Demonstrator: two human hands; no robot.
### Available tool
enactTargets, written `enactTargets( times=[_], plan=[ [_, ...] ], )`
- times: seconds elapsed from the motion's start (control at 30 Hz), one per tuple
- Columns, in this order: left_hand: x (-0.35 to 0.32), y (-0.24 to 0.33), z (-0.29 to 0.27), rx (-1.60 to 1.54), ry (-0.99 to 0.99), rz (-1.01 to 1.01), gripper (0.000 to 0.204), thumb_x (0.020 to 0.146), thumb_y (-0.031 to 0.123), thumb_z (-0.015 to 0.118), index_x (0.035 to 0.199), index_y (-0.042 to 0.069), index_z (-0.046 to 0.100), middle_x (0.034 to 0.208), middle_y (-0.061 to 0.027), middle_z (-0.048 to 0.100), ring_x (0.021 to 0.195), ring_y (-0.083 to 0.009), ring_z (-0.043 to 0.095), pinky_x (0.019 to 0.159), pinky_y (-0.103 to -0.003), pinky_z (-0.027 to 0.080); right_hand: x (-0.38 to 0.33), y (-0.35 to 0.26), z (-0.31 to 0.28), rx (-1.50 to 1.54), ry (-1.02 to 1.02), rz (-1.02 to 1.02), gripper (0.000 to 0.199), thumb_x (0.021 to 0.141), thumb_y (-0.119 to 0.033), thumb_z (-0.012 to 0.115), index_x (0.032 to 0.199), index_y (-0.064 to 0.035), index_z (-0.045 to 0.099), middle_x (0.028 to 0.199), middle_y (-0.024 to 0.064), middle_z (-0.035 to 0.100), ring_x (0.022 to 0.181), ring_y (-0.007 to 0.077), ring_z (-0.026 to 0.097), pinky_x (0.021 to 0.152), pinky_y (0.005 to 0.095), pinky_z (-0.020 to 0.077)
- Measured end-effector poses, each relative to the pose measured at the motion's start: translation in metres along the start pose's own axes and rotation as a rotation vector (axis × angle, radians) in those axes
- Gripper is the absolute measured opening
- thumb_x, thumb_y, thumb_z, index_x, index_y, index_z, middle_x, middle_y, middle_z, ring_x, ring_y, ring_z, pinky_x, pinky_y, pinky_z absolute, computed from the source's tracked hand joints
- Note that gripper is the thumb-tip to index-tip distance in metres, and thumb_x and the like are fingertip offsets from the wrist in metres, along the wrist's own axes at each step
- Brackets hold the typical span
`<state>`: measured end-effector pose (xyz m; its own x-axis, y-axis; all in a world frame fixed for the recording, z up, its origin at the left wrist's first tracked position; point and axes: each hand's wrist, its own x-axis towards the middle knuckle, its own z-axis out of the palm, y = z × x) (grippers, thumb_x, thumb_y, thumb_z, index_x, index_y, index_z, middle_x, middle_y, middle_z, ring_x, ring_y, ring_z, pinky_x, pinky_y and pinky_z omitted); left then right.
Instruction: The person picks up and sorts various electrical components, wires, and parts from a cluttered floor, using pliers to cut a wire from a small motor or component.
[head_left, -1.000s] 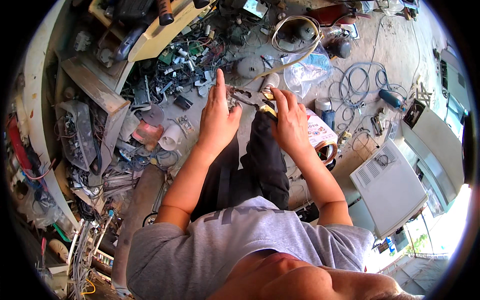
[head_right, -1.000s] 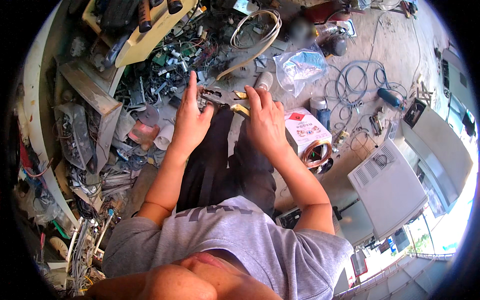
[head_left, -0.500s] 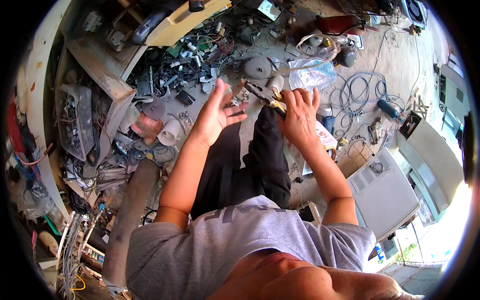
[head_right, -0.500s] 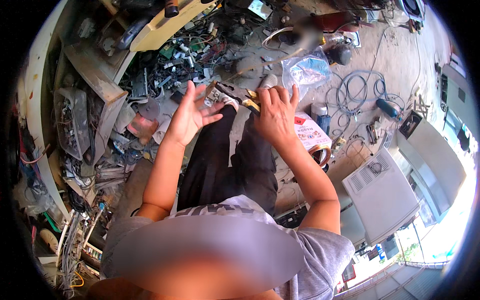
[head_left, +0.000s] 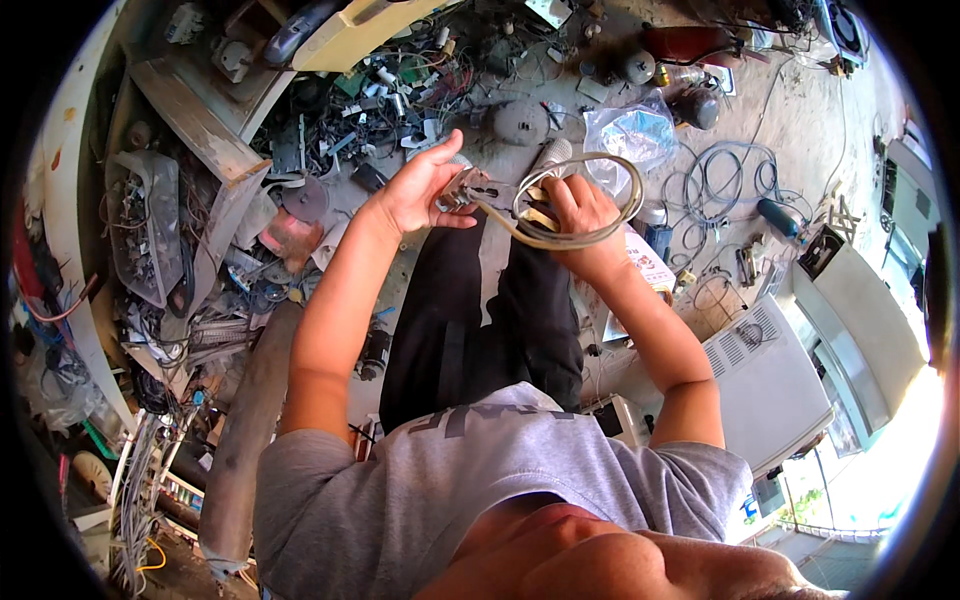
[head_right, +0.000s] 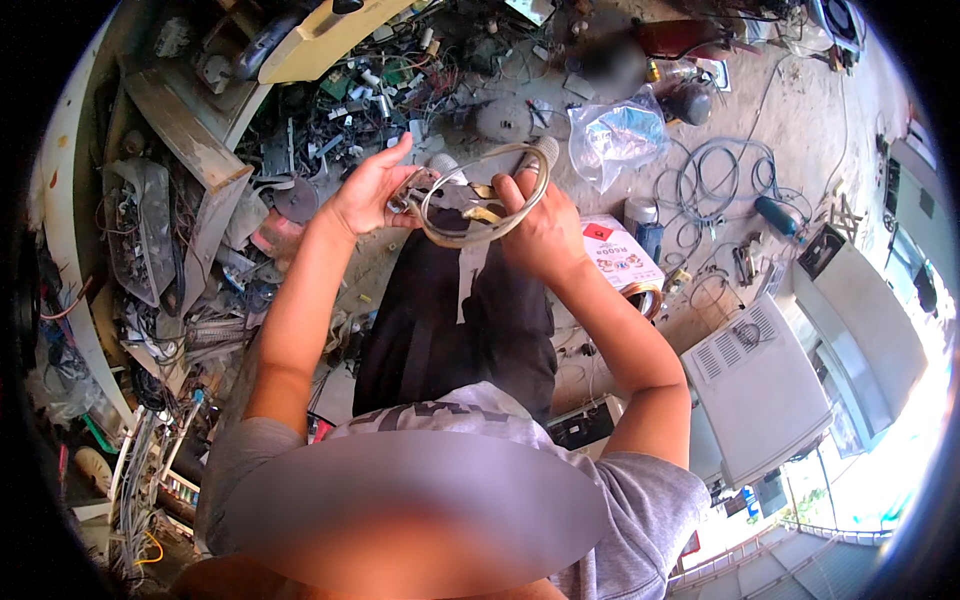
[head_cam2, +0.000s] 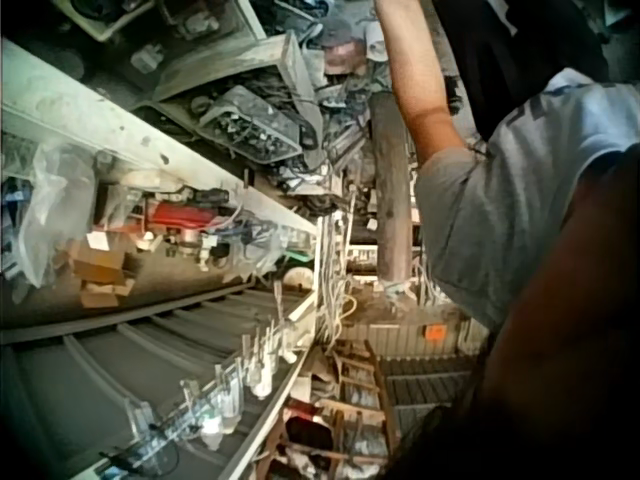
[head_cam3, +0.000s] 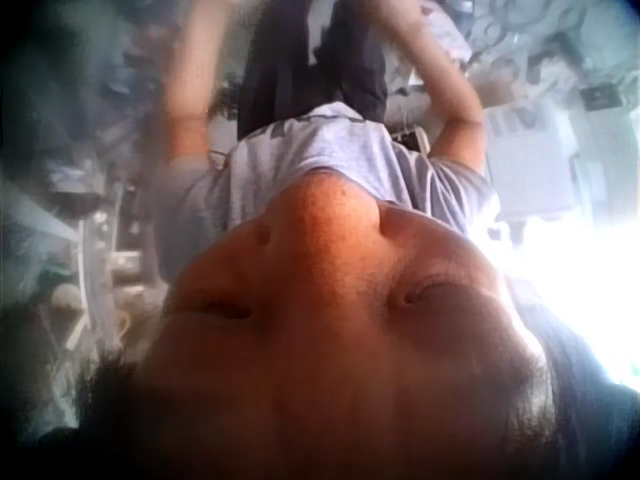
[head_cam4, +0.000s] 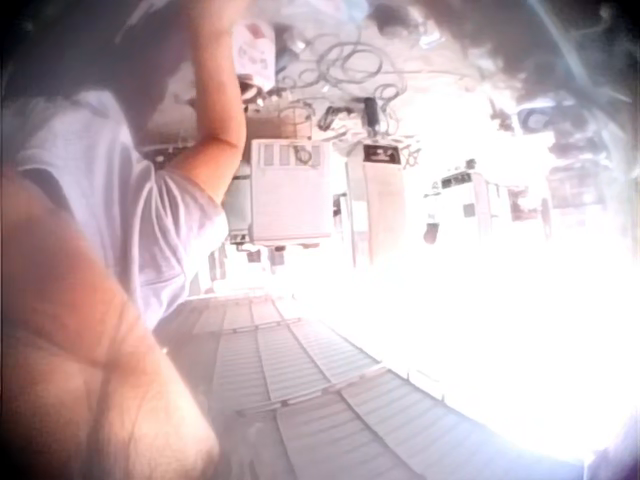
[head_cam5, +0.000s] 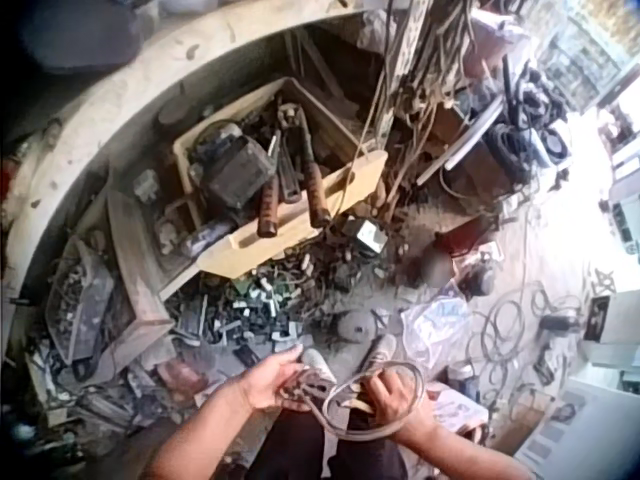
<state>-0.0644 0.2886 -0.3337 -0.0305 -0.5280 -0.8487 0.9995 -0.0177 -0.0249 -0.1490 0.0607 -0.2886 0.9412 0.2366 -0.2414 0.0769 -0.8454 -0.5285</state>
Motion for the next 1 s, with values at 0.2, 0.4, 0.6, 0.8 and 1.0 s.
enactTargets(
  times=[0.2, 0.4, 0.6, 0.8, 1.0],
  plan=[
    [0.029, -0.023, 0.012, 0.002, 0.279, 0.046, 0.037, 0.089, 0.052, 0.050, 0.087, 0.015, 0.054, 0.078, 0.0003, 0.054, 0.062, -0.0141, 0.050, 0.046, -0.024, 0.038, -0.003, 0.014, 0.007, -0.023, -0.040, -0.031, 0.038, 0.063, -0.006, 0.064, 0.098, -0.0097, 0.051, 0.083, 0.0117, 0.050, 0.078, 0.0307, 0.056, 0.067, 0.0421, 0.0472],
    [0.049, -0.039, 0.011, -0.147, 0.315, 0.138, 0.026, 0.091, 0.036, 0.047, 0.080, 0.014, 0.048, 0.075, -0.0020, 0.053, 0.058, -0.0154, 0.050, 0.041, -0.024, 0.034, -0.017, 0.013, 0.016, 0.103, -0.038, 0.073, 0.040, 0.062, -0.005, 0.065, 0.099, -0.0088, 0.049, 0.081, 0.0130, 0.050, 0.075, 0.0335, 0.058, 0.065, 0.0424, 0.0488],
    [0.050, -0.036, 0.018, -0.081, 0.336, 0.231, 0.026, 0.092, 0.034, 0.045, 0.084, 0.011, 0.052, 0.070, -0.0045, 0.054, 0.053, -0.0167, 0.051, 0.040, -0.025, 0.033, -0.025, 0.009, 0.024, 0.350, -0.106, 0.207, 0.034, 0.076, -0.014, 0.067, 0.103, -0.0051, 0.048, 0.083, 0.0140, 0.056, 0.076, 0.0327, 0.059, 0.068, 0.0407, 0.0474],
    [0.039, -0.023, 0.035, 0.075, 0.291, 0.458, 0.029, 0.092, 0.038, 0.048, 0.080, 0.013, 0.056, 0.061, 0.0009, 0.051, 0.045, -0.0113, 0.047, 0.038, -0.024, 0.034, -0.034, -0.003, 0.032, 1.186, -0.419, 0.421, 0.023, 0.091, -0.025, 0.058, 0.102, -0.0055, 0.050, 0.083, 0.0006, 0.050, 0.074, 0.0141, 0.049, 0.069, 0.0305, 0.0446],
    [0.025, -0.015, 0.031, 0.248, 0.087, 0.518, 0.033, 0.096, 0.037, 0.040, 0.080, 0.012, 0.052, 0.062, 0.0012, 0.051, 0.048, -0.0088, 0.048, 0.044, -0.023, 0.039, -0.047, -0.023, 0.028, 2.091, -0.682, 0.591, 0.029, 0.091, -0.028, 0.058, 0.107, -0.0085, 0.045, 0.074, -0.0022, 0.036, 0.063, 0.0072, 0.033, 0.056, 0.0218, 0.0302]
  ],
)
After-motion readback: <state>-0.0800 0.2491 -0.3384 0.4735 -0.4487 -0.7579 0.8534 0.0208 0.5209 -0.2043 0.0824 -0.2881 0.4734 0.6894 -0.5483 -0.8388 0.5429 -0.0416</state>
